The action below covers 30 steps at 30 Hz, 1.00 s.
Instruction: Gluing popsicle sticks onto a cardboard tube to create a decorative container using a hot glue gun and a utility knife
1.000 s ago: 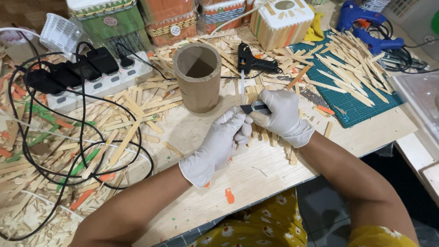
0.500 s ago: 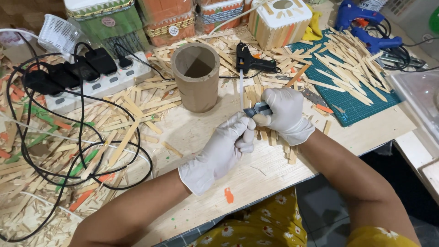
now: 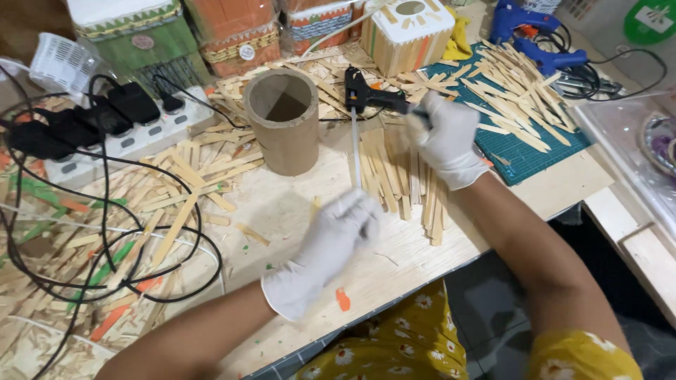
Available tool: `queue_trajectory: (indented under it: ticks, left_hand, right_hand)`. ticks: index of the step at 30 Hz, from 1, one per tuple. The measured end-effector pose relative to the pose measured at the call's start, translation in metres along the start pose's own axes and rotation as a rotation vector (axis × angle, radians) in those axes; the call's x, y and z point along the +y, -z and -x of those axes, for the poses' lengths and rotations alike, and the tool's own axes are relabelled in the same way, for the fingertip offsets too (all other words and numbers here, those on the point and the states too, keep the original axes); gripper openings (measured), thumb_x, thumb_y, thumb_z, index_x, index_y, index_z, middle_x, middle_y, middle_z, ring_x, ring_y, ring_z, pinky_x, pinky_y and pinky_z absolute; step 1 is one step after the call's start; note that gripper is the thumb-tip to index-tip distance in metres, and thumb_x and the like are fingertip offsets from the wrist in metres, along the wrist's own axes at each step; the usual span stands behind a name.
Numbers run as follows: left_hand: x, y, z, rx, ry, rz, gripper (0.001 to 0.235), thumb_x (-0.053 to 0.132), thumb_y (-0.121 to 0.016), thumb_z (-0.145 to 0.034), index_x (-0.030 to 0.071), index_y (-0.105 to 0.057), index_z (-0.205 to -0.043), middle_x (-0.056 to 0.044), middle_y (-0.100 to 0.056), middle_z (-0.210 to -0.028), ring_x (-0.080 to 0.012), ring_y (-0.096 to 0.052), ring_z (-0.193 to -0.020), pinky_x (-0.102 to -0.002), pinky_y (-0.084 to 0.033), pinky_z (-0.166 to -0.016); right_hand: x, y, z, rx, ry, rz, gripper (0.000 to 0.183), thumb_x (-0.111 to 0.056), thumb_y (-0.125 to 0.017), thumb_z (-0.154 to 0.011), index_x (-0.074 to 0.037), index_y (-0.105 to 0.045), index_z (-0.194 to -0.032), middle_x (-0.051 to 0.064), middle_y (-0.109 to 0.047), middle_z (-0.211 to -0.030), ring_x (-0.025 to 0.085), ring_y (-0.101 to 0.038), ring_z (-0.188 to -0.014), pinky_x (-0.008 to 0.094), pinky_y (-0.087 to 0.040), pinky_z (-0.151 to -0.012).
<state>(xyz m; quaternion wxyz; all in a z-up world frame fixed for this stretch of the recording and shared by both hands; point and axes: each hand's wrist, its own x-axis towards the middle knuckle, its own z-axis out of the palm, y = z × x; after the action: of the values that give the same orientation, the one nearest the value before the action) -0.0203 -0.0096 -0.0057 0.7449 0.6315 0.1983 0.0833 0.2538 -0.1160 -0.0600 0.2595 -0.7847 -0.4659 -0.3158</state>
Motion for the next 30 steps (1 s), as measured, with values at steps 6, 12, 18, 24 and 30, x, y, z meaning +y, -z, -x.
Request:
queue_trajectory:
  ticks: [6, 12, 18, 24, 30]
  left_hand:
    - [-0.008, 0.02, -0.027, 0.127, -0.088, 0.26, 0.021, 0.019, -0.052, -0.106, 0.009, -0.07, -0.107, -0.01, -0.073, -0.093, -0.0117, -0.063, -0.069, -0.02, -0.048, -0.059]
    - [0.006, 0.019, -0.029, 0.149, 0.011, 0.41, 0.023, 0.017, -0.062, -0.1, 0.003, -0.073, -0.114, -0.005, -0.069, -0.08, -0.0065, -0.06, -0.063, -0.022, -0.059, -0.062]
    - [-0.004, 0.012, -0.031, 0.149, 0.081, 0.485, 0.014, 0.015, -0.066, -0.098, 0.003, -0.07, -0.104, -0.017, -0.071, -0.081, -0.0167, -0.063, -0.067, -0.034, -0.064, -0.064]
    - [-0.005, 0.01, -0.029, 0.097, 0.065, 0.509, 0.015, 0.02, -0.066, -0.1, 0.005, -0.067, -0.103, -0.016, -0.071, -0.082, -0.0157, -0.063, -0.067, -0.034, -0.065, -0.064]
    - [0.0, 0.009, -0.022, 0.084, 0.112, 0.496, 0.016, 0.021, -0.063, -0.102, 0.006, -0.068, -0.099, -0.01, -0.066, -0.073, -0.0082, -0.05, -0.061, -0.018, -0.049, -0.053]
  right_hand:
    - [-0.051, -0.007, 0.003, -0.016, 0.048, -0.285, 0.052, -0.066, -0.071, -0.091, -0.018, -0.055, -0.081, 0.005, -0.053, -0.058, 0.032, -0.066, -0.061, 0.039, -0.051, -0.058]
    - [-0.052, -0.011, 0.018, -0.007, 0.034, -0.43, 0.06, -0.076, -0.061, -0.089, -0.018, -0.057, -0.077, 0.001, -0.048, -0.055, 0.031, -0.062, -0.057, 0.034, -0.05, -0.058]
    - [-0.076, 0.011, 0.007, -0.053, 0.129, -0.432, 0.06, -0.071, -0.07, -0.088, -0.014, -0.055, -0.077, 0.008, -0.049, -0.056, 0.035, -0.062, -0.057, 0.043, -0.049, -0.056]
    - [-0.075, 0.005, 0.012, -0.065, 0.148, -0.414, 0.062, -0.075, -0.065, -0.089, -0.015, -0.054, -0.076, 0.006, -0.047, -0.055, 0.033, -0.06, -0.055, 0.042, -0.049, -0.055]
    - [-0.076, 0.008, 0.009, -0.068, 0.163, -0.413, 0.064, -0.078, -0.064, -0.087, -0.018, -0.05, -0.071, 0.002, -0.046, -0.051, 0.029, -0.059, -0.051, 0.038, -0.048, -0.053]
